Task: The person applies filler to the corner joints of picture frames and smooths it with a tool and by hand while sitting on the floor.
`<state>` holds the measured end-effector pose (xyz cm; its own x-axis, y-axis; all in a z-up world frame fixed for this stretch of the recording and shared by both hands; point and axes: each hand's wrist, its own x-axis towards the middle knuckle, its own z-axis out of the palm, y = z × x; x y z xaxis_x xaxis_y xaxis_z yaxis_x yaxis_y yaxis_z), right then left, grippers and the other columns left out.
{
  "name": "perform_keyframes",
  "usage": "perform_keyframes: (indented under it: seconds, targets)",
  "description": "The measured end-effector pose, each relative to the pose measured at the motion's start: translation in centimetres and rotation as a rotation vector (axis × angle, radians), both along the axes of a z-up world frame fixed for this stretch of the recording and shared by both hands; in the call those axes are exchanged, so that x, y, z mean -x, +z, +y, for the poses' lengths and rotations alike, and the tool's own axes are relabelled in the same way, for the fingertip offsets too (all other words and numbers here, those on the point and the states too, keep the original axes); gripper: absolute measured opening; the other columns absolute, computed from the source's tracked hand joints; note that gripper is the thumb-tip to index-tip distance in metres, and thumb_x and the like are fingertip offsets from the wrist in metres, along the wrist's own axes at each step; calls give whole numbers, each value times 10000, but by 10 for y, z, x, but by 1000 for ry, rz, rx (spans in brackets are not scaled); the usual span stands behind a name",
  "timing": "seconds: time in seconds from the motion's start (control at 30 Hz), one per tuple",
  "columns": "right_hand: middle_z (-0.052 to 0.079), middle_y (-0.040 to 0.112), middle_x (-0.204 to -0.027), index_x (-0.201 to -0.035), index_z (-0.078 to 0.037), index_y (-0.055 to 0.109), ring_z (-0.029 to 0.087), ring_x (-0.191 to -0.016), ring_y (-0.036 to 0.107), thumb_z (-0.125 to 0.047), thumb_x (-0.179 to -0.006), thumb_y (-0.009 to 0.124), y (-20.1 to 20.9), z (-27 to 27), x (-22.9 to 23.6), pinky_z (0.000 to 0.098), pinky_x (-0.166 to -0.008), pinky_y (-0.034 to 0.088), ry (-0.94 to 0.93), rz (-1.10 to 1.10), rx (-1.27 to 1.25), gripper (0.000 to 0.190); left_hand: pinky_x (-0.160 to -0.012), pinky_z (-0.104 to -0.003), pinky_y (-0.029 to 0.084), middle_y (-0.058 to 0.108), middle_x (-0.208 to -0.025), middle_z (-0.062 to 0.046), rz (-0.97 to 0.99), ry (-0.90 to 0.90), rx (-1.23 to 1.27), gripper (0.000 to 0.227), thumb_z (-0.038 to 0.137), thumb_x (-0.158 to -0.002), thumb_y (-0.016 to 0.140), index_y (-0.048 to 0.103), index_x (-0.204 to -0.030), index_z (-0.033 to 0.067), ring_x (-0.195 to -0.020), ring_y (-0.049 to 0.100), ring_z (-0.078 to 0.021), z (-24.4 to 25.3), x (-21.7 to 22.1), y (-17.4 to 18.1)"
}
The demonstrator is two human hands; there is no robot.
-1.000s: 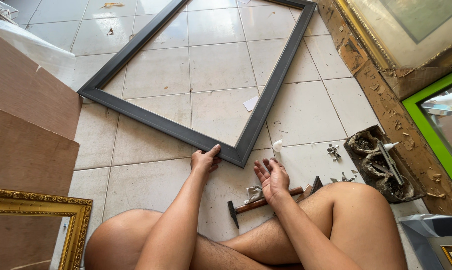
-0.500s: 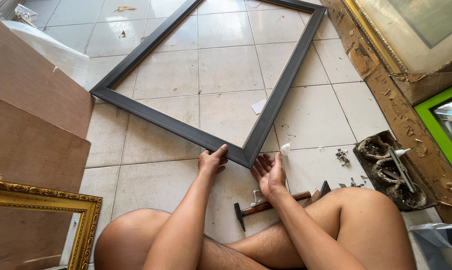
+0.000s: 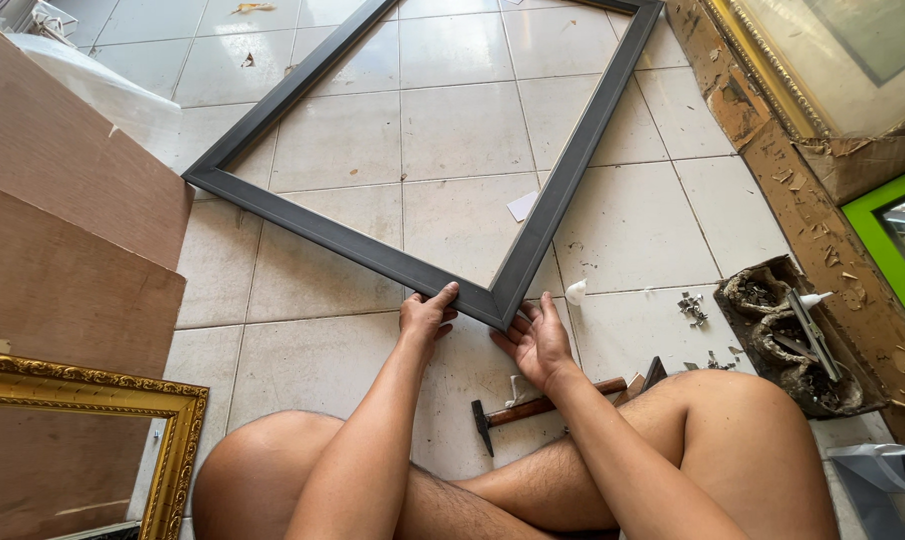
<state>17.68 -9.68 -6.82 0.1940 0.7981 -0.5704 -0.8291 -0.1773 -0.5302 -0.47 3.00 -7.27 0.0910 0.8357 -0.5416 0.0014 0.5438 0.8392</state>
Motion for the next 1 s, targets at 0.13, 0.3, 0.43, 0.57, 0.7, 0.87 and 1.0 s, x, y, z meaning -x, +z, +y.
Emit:
perform_keyframes:
  seconds: [0.13,0.3,0.43,0.57,0.7,0.87,1.0]
  targets:
    - [199,609,-1608,-1732,-118,436,413,-1356,672,-662,-1158,455,38,-22,12,593,-1160,562,-30,-299,84,791,-1042,-631,602,830,-935,-155,-15,11,-19,567,406,-829,1037,715,-1137,56,-1008,839,-298,-1,-1,9]
    - [100,807,-1402,-1518,-174,687,271,-1224,811,-388,-1166,604,74,-39,9,402,-991,663,-41,-1169,147,420,-1128,-641,552,791,-1356,-176,-16,76,-139,726,410,-805,1027,754,-1388,73,-1444,667,-401,8,-8,-8]
    - [144,805,-1399,-1525,-143,673,304,-1149,839,-242,-1136,614,119,-45,19,431,-943,686,-19,-1191,73,406,-1101,-626,572,672,-1130,-79,-176,168,-238,556,293,-816,1017,758,-1237,40,-1236,688,-292,-15,-20,71]
    - [175,748,-1444,-1530,-104,662,328,-1135,839,9,-1036,584,168,-44,12,432,-894,713,-77,-1362,-28,513,-1085,-559,594,563,-1122,-67,-279,221,-339,515,246,-825,985,737,-1216,20,-1158,612,-261,-18,-38,125]
    - [177,583,-1563,-1634,-107,596,423,-1468,620,114,-872,725,228,-27,-27,525,-1203,564,-117,-1951,-269,803,-989,-488,643,542,-1041,-51,-324,292,-440,418,217,-811,966,721,-1101,40,-1059,625,-239,6,-62,158]
    - [130,612,-1575,-1651,-228,592,420,-1451,622,-128,-801,930,335,8,-98,552,-1193,537,-2,-2212,-303,920,-1012,-513,602,596,-1008,-92,-230,279,-559,394,292,-808,946,694,-986,46,-1073,661,-233,0,-88,311]
    - [119,747,-1486,-1532,-225,726,407,-1465,648,-390,-829,974,431,30,-130,539,-1235,502,25,-2105,-523,763,-1067,-498,576,719,-1076,-143,-60,190,-651,508,537,-789,948,773,-985,101,-1131,761,-348,9,-113,416]
